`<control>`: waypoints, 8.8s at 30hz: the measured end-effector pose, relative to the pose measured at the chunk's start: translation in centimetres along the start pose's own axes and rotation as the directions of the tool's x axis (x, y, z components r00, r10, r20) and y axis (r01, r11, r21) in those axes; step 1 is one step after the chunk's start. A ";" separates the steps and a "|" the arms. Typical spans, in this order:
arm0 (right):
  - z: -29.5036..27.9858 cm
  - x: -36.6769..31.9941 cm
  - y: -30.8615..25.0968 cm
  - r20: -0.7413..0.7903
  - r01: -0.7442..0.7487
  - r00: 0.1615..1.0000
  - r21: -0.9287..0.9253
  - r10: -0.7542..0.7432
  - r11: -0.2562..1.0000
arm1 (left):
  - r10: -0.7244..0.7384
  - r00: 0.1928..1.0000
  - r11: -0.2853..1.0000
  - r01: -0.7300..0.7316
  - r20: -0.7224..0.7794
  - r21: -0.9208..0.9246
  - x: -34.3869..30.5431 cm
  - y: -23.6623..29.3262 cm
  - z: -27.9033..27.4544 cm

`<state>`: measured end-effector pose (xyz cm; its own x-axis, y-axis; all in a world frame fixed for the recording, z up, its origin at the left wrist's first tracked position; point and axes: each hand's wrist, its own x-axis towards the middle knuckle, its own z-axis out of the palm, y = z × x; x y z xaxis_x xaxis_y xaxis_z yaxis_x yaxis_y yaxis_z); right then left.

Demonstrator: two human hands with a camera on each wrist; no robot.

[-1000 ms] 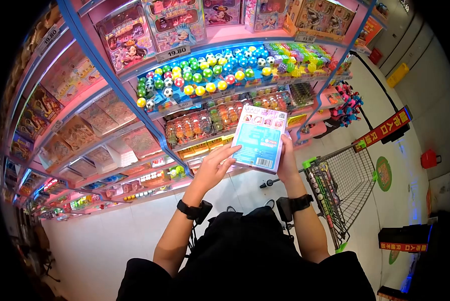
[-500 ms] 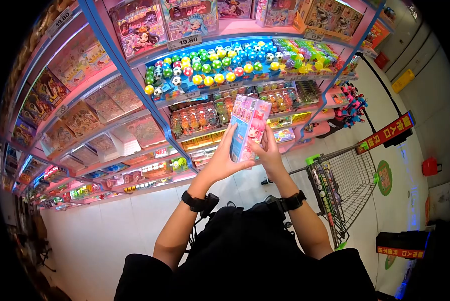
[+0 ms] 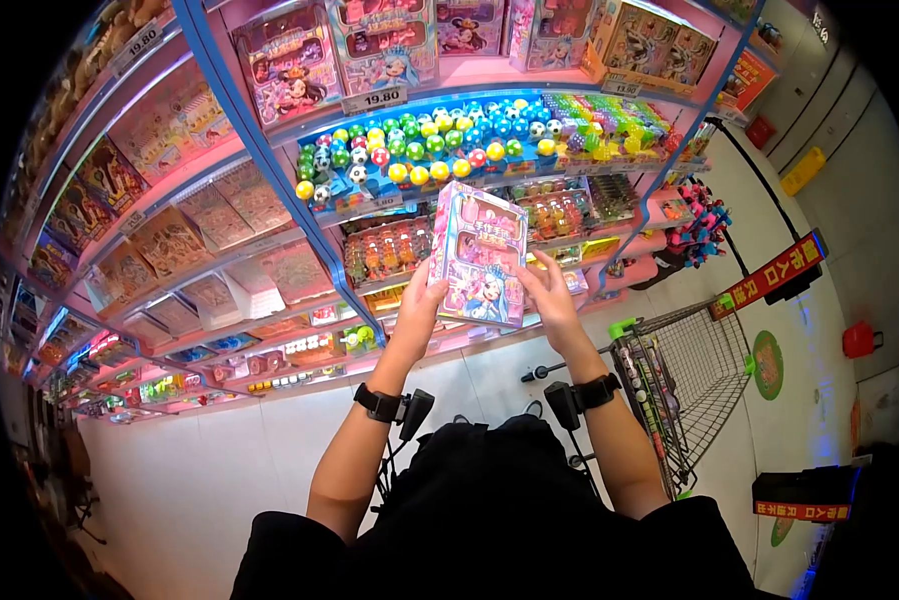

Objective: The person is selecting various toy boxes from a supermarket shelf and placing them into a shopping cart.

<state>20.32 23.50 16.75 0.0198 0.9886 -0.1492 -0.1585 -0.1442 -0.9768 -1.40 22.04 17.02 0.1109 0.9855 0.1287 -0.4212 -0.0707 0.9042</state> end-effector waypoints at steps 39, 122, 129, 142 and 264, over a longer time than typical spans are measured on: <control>-0.4 9.0 -26.9 0.231 0.866 0.228 -0.491 -0.946 0.089 | 0.636 0.664 0.157 -0.611 0.394 0.776 16.8 18.8 10.7; 7.8 22.9 -31.9 0.645 0.492 0.279 -0.732 -0.711 -0.471 | 0.531 0.587 -0.628 -0.213 0.612 0.749 25.5 26.5 4.6; 6.7 24.1 -31.2 0.644 0.452 0.213 -0.732 -0.735 -0.510 | 0.556 0.529 -0.647 -0.210 0.642 0.733 25.2 26.7 5.4; 5.4 23.4 -30.9 0.573 0.374 0.244 -0.800 -0.782 -0.469 | 0.447 0.480 -0.672 -0.378 0.755 0.637 25.9 23.6 8.8; -14.9 27.2 -58.1 0.590 0.527 0.382 -0.771 -0.711 -0.358 | 0.393 0.523 -0.696 -0.369 0.756 0.616 39.4 28.3 36.9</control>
<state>44.73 58.08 67.15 -0.4626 0.5052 0.7285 0.8284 0.5390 0.1523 24.24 53.16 62.66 0.5734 0.3706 0.7307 0.8070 -0.4094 -0.4256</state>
